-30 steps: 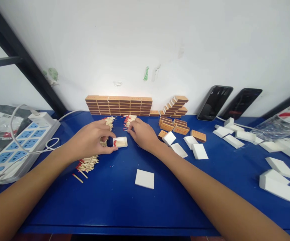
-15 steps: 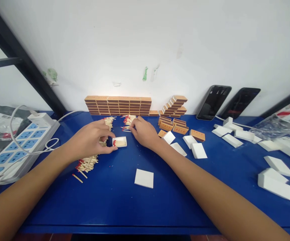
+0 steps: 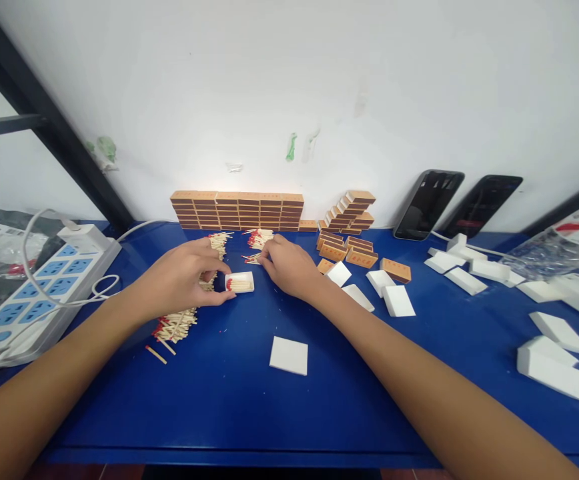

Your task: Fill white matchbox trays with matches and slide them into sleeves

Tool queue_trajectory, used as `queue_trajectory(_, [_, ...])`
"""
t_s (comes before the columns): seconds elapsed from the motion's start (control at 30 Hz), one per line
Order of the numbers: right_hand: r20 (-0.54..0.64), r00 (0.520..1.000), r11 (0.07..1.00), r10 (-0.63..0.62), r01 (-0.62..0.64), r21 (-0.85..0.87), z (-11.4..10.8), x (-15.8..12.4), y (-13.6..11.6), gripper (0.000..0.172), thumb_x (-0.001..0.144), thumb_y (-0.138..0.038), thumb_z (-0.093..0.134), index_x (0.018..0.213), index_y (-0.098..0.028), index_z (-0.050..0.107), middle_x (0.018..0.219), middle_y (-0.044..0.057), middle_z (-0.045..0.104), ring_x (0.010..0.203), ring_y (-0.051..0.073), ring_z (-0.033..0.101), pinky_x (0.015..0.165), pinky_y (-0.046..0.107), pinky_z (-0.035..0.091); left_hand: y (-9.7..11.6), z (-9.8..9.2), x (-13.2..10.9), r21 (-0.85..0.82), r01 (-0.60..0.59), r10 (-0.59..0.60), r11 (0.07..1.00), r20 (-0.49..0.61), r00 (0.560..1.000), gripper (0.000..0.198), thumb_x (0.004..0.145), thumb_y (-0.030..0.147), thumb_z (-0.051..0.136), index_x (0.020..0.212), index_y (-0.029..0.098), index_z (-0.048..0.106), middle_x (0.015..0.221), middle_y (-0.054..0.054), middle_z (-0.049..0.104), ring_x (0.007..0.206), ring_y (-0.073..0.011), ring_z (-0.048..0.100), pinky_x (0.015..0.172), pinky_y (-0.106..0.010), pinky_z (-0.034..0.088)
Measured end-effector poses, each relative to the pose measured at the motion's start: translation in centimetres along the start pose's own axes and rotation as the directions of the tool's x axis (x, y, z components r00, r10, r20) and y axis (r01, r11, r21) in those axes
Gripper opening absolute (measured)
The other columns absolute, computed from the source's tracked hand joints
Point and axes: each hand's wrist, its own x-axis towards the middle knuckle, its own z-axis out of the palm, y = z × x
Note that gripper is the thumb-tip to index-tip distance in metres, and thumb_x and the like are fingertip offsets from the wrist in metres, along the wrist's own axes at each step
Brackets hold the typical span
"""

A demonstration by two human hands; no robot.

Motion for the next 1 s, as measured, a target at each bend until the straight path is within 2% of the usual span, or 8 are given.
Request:
queue_trajectory(0.1, [0.006, 1.0, 1.0, -0.007, 0.007, 0.0, -0.16, -0.14, -0.11, 0.014, 0.107, -0.023, 0.059, 0.097, -0.018, 0.068, 0.105, 0.007, 0.066, 0.085, 0.019, 0.061, 0.075, 0.031, 0.041, 0.04, -0.04, 0.0, 0.0, 0.001, -0.001, 1.0, -0.005, 1.0, 0.022, 0.085, 0.039, 0.087, 0.09, 0.018, 0.083, 0.072, -0.003, 0.067, 0.076, -0.0203, 0.056, 0.068, -0.033, 0.042])
queue_trajectory(0.27, [-0.052, 0.998, 0.999, -0.036, 0.036, -0.001, -0.22, 0.0, -0.04, 0.009, 0.105, -0.017, 0.06, 0.107, -0.019, 0.068, 0.11, 0.008, 0.065, 0.093, 0.02, 0.064, 0.081, 0.031, 0.043, 0.06, -0.02, 0.02, -0.004, 0.009, -0.009, 1.0, 0.001, 1.0, 0.021, 0.085, 0.038, 0.087, 0.09, 0.018, 0.082, 0.073, -0.003, 0.067, 0.076, -0.0203, 0.057, 0.069, -0.033, 0.042])
queue_trajectory(0.47, [0.005, 1.0, 1.0, -0.023, 0.023, -0.009, 0.16, 0.39, 0.57, 0.012, 0.106, -0.016, 0.056, 0.102, -0.019, 0.066, 0.113, 0.009, 0.065, 0.095, 0.021, 0.064, 0.085, 0.032, 0.045, -0.07, -0.09, 0.01, -0.007, -0.007, 0.007, 1.0, 0.011, 1.0, 0.021, 0.085, 0.038, 0.087, 0.091, 0.018, 0.082, 0.071, -0.002, 0.067, 0.078, -0.0206, 0.057, 0.069, -0.033, 0.042])
queue_trajectory(0.63, [0.003, 0.999, 0.999, -0.037, 0.038, -0.02, 0.03, 0.45, 0.6, 0.01, 0.106, -0.016, 0.057, 0.11, -0.02, 0.065, 0.115, 0.009, 0.063, 0.097, 0.022, 0.064, 0.086, 0.033, 0.045, -0.21, -0.05, 0.03, -0.013, 0.006, -0.006, 1.0, 0.027, 1.0, 0.022, 0.086, 0.04, 0.085, 0.092, 0.018, 0.082, 0.074, -0.003, 0.068, 0.078, -0.0204, 0.058, 0.07, -0.033, 0.042])
queue_trajectory(1.0, [0.057, 0.998, 0.996, -0.042, 0.046, -0.077, -0.17, 0.59, 0.7, 0.011, 0.109, -0.021, 0.055, 0.109, -0.018, 0.065, 0.118, 0.01, 0.063, 0.095, 0.021, 0.064, 0.085, 0.031, 0.045, -0.15, -0.17, 0.11, -0.01, 0.01, -0.009, 1.0, 0.036, 0.999, 0.023, 0.087, 0.04, 0.084, 0.093, 0.019, 0.082, 0.075, -0.003, 0.069, 0.08, -0.0209, 0.059, 0.071, -0.034, 0.043])
